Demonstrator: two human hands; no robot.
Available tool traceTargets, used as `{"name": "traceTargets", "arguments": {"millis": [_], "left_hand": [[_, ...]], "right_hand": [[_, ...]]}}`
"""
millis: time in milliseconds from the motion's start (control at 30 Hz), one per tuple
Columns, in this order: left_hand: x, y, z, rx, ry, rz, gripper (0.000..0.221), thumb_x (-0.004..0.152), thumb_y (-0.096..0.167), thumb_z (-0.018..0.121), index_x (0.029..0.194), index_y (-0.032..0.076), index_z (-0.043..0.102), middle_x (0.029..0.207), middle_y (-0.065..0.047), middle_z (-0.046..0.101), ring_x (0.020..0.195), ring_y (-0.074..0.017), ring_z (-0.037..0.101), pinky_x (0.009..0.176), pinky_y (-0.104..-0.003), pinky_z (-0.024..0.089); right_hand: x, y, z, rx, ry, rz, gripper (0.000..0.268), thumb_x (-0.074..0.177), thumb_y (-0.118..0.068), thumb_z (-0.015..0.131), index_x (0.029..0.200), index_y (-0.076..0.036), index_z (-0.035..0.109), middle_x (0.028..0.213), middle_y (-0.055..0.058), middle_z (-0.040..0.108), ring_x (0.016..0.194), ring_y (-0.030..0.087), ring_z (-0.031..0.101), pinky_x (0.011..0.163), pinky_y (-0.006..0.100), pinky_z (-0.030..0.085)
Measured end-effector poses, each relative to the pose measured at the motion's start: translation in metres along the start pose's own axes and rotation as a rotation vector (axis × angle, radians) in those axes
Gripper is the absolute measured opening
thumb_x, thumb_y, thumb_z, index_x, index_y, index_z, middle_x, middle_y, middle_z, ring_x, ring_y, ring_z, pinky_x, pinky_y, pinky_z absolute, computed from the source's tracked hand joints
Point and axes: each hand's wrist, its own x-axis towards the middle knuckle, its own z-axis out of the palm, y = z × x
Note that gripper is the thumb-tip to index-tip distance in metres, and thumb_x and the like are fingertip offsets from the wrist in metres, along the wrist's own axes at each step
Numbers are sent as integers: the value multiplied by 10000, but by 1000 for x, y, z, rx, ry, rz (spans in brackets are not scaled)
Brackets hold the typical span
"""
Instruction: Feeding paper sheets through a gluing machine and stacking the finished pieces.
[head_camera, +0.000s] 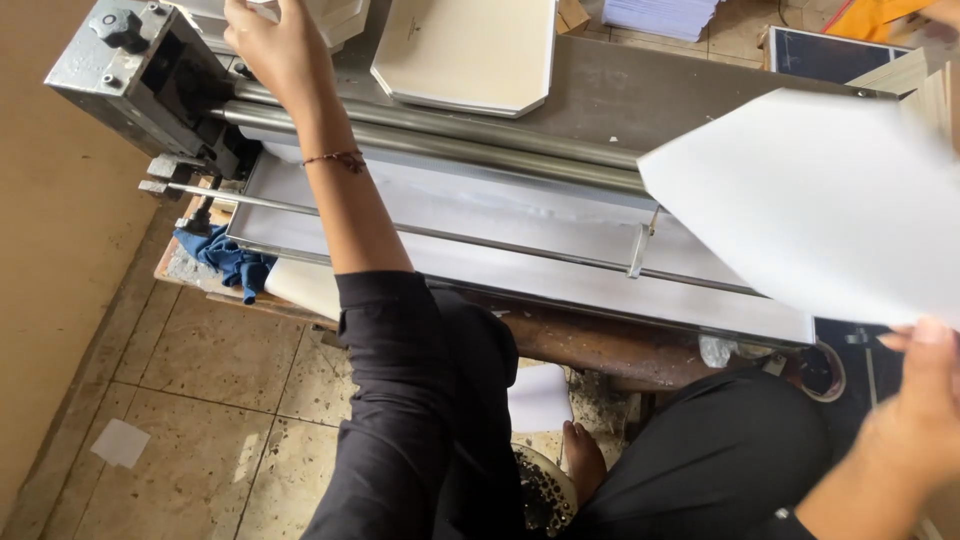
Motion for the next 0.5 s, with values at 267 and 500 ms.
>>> {"name": "traceTargets", "arguments": {"millis": [267, 500], "left_hand": [[94, -93, 27, 409, -168, -147, 969, 961, 742, 616, 1371, -114, 421, 1425, -305, 499, 1296, -465, 636, 1008, -488, 623], [89, 8, -14, 203, -421, -675, 630, 1002, 470, 535, 1427, 7, 498, 1088, -136, 831, 888, -265, 948, 727, -373, 851]], "right_hand": [[-8, -27, 78, 545, -44, 186, 184, 1080, -119, 781, 1122, -165, 608, 955, 41, 660, 812, 193, 692, 780, 335, 673], [-11, -27, 78, 508, -136, 146, 131, 1113, -116, 741, 1177, -161, 636, 1006, 59, 676, 833, 194, 677, 760, 327, 660]]}}
